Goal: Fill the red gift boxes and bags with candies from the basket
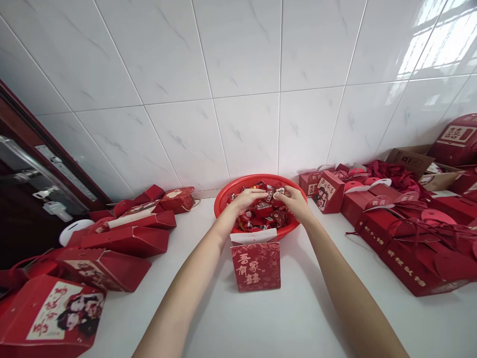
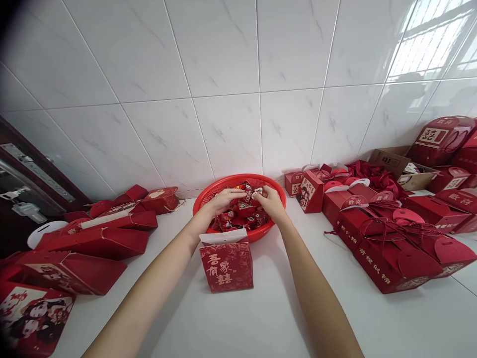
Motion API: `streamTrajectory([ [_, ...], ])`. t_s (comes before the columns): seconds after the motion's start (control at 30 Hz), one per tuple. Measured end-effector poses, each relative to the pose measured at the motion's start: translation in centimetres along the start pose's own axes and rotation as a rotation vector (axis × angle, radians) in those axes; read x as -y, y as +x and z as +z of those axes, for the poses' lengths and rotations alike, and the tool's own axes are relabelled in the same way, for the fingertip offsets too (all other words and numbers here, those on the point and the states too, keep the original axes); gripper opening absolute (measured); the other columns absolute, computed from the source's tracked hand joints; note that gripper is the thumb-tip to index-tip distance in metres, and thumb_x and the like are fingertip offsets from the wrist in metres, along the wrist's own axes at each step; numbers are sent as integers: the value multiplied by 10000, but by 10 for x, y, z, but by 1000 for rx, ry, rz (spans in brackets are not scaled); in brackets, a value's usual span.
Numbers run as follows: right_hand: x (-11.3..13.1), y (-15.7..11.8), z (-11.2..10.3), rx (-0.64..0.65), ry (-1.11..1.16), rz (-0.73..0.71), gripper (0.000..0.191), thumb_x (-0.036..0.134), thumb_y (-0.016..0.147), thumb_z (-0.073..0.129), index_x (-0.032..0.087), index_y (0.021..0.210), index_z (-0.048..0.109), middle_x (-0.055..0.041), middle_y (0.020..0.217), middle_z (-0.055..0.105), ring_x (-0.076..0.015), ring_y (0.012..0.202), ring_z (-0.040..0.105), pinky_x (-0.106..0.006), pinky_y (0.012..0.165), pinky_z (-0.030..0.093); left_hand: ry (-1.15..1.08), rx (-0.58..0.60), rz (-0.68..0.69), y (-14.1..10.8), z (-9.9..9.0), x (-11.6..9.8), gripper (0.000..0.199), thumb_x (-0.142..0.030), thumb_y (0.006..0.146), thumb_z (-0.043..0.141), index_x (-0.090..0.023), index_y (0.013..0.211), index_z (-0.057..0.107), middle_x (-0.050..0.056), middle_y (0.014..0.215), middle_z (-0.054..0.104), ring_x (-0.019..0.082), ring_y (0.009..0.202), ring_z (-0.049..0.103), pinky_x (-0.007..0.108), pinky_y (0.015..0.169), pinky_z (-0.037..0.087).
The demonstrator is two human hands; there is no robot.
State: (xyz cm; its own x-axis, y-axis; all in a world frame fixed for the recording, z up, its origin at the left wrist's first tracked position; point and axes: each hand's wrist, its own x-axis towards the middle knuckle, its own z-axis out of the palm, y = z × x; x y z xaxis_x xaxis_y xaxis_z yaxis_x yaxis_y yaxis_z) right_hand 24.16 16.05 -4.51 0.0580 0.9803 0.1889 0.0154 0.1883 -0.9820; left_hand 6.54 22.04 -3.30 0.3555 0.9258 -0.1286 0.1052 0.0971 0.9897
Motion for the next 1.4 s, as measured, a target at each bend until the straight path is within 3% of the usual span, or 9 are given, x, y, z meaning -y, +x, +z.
streamTrajectory([
  [0.1,0,0,-1,26,12,-12,282,400,709,735,215,890,623,-28,830,708,-222,796,681,-317,641,555,-1,0,10,-3,2,-1,213,-269,580,861,-194,767,793,44,847,761,190,787,622,303,725,440],
  [0.23,-1,2,-2,84,13,-22,306,462,705,736,203,831,634,-33,798,697,-210,740,655,-310,611,523,-46,-63,67,0,2,-3,162,-270,627,833,-168,736,770,58,829,758,178,743,621,291,682,441],
  [0.43,-6,5,-2,-48,-16,-90,284,465,729,681,211,727,556,-4,721,609,-171,709,564,-287,627,466,-163,-490,149,21,-32,0,117,-266,679,684,-183,621,625,-21,585,614,88,480,407,248,507,317],
  [0.53,-7,7,-2,-55,-14,-89,278,462,724,667,214,730,541,-10,745,605,-180,737,560,-306,672,465,-210,-572,137,26,-48,4,79,-240,630,635,-184,597,590,-28,539,580,94,464,423,244,504,339],
  [0.63,-8,8,-2,-37,-23,-81,267,452,718,660,213,737,541,-15,763,603,-188,750,560,-323,699,457,-258,-547,127,26,-53,5,38,-210,595,581,-180,611,596,-14,551,602,112,484,496,246,530,397],
  [0.77,-8,8,-3,-28,-39,-109,258,447,734,650,209,743,552,-13,755,600,-185,746,548,-320,702,441,-278,-466,136,21,-48,4,145,-118,537,569,-163,659,634,-11,563,617,112,504,533,236,547,424],
  [1.13,-10,9,-4,-31,42,-118,283,460,718,698,205,802,608,-16,789,655,-189,788,600,-307,709,503,-324,-346,210,-4,-36,-1,198,-57,474,764,-147,599,640,0,621,681,123,640,622,277,766,514],
  [1.3,8,3,-5,37,253,23,367,478,639,771,222,874,653,-42,938,702,-237,911,655,-329,701,579,-374,-287,253,-35,-25,-10,311,-128,502,834,-153,796,735,13,772,737,140,750,674,293,824,530],
  [1.4,31,-8,-1,143,362,10,385,446,620,815,219,900,678,-41,939,715,-237,913,670,-325,694,582,-421,-239,285,-63,-15,-16,379,-177,491,893,-172,848,765,6,815,751,140,777,680,287,816,534],
])
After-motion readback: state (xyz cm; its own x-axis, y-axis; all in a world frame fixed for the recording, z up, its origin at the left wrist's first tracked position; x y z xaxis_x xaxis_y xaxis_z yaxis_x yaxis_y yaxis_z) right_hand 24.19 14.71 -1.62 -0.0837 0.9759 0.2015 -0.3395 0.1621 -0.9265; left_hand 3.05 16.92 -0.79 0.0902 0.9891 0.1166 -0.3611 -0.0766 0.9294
